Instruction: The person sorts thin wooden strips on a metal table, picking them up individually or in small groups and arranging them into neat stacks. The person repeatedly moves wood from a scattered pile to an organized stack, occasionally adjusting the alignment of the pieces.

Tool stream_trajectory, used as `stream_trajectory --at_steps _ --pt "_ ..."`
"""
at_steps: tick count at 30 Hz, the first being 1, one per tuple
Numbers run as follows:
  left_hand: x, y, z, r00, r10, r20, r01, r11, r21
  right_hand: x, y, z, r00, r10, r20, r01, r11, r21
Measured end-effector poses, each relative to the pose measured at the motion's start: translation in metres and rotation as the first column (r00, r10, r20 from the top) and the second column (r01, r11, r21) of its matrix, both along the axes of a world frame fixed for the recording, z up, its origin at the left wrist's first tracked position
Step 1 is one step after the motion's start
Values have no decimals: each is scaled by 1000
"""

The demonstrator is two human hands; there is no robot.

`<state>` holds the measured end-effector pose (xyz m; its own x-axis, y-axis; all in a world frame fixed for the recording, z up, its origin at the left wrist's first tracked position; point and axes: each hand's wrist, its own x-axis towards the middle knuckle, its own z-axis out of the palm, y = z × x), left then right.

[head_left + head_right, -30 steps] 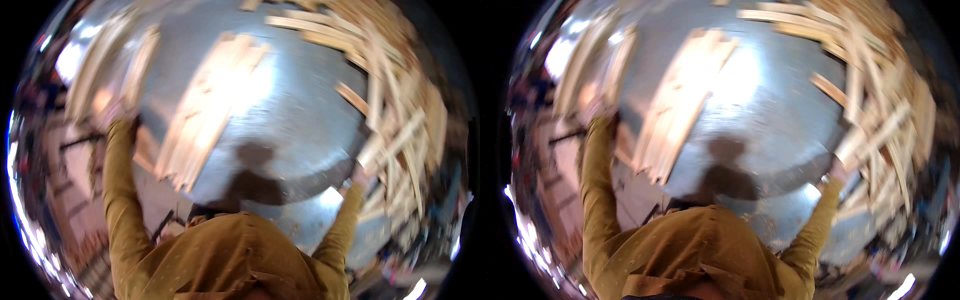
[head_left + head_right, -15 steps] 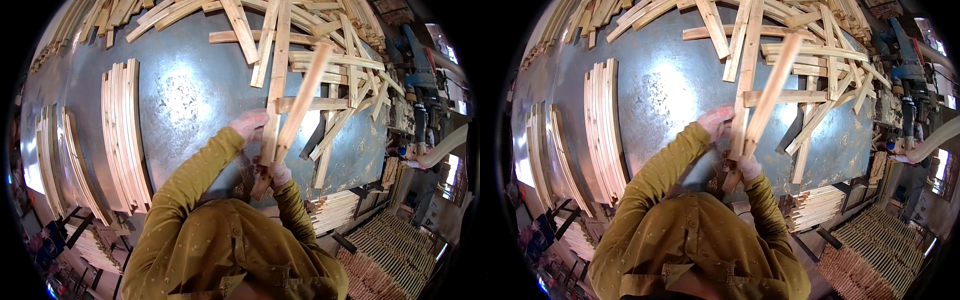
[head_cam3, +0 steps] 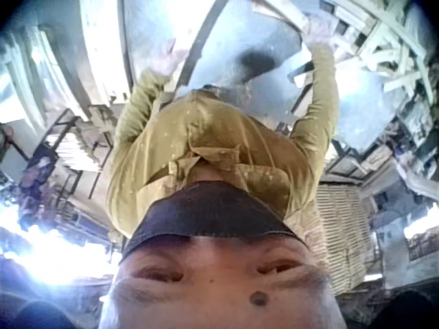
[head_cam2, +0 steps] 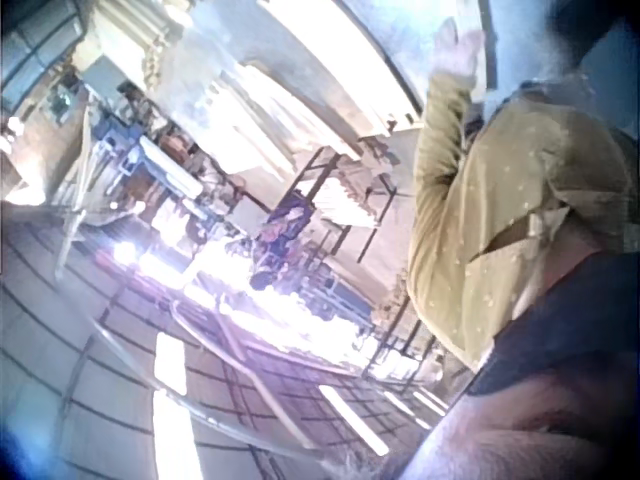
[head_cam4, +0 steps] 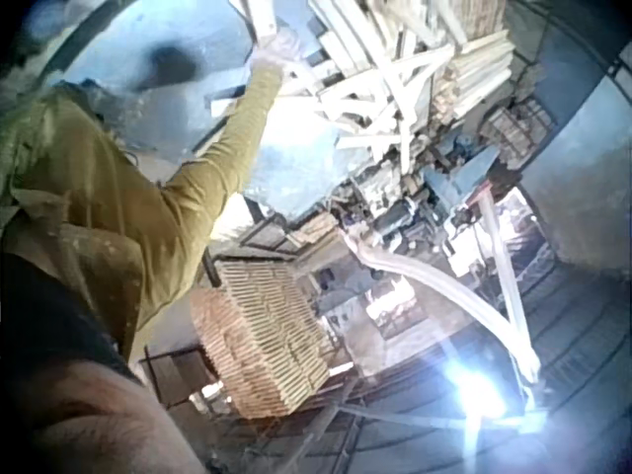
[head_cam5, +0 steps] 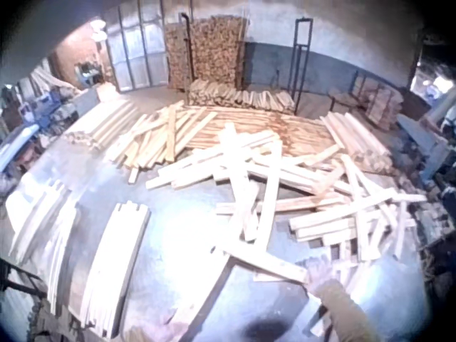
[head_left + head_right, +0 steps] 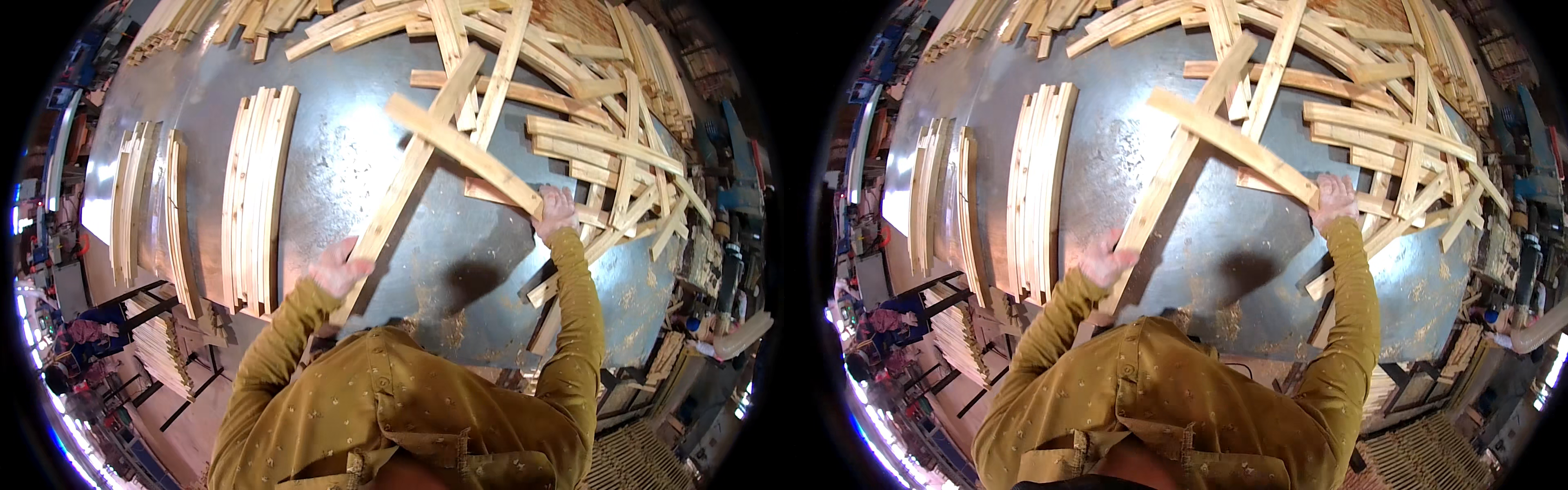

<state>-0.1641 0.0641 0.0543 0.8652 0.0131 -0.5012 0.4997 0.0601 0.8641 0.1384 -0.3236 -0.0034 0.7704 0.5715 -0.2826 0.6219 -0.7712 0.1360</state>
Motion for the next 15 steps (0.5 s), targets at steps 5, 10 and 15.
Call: stream_trajectory --at_steps 5,10,15 --pt "-65 9 0 975 183 -125 -179 983 38 7 5 16 995 -59 79 28 935 352" --pt "-96 34 -54 947 320 39 -265 704 658 24 49 153 988 -144 -47 109 456 883" --pt "-102 80 -69 901 350 255 -289 48 956 33 124 235 471 758 -450 595 103 797"
